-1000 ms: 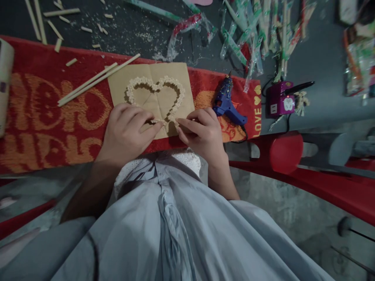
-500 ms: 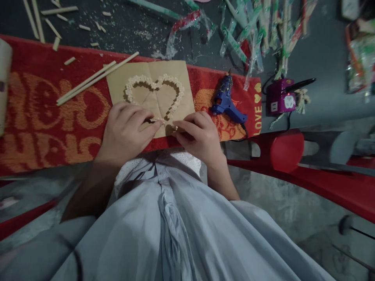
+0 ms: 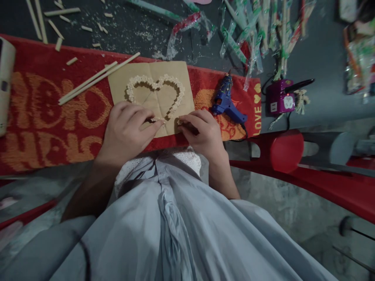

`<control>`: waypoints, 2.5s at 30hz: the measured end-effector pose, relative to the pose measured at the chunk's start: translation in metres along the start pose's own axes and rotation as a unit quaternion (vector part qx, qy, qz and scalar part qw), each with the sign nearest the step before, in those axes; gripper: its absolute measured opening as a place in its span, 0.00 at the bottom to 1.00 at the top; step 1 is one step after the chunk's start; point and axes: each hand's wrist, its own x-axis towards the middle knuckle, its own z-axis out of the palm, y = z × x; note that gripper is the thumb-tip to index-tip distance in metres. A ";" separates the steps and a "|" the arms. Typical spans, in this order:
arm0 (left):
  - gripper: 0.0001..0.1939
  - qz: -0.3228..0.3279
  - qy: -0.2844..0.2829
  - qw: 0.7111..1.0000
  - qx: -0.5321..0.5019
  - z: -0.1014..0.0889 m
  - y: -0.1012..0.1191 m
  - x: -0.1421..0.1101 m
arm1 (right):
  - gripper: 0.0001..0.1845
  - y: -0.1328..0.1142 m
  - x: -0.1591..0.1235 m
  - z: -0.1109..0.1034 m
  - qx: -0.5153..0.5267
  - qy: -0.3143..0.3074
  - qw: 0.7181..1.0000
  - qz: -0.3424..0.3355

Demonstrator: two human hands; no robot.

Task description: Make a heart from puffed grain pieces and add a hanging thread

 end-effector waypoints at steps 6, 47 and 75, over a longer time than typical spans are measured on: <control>0.11 0.000 0.005 1.000 -0.007 0.001 -0.001 -0.002 | 0.07 -0.003 0.002 -0.002 -0.002 -0.037 0.998 0.044; 0.11 -0.030 -0.008 0.998 -0.055 0.003 0.001 0.000 | 0.08 -0.002 0.061 -0.006 -0.065 -0.186 0.971 -0.135; 0.10 0.040 0.049 0.997 0.038 0.000 0.002 0.005 | 0.12 -0.001 0.074 -0.019 -0.067 -0.236 0.944 -0.221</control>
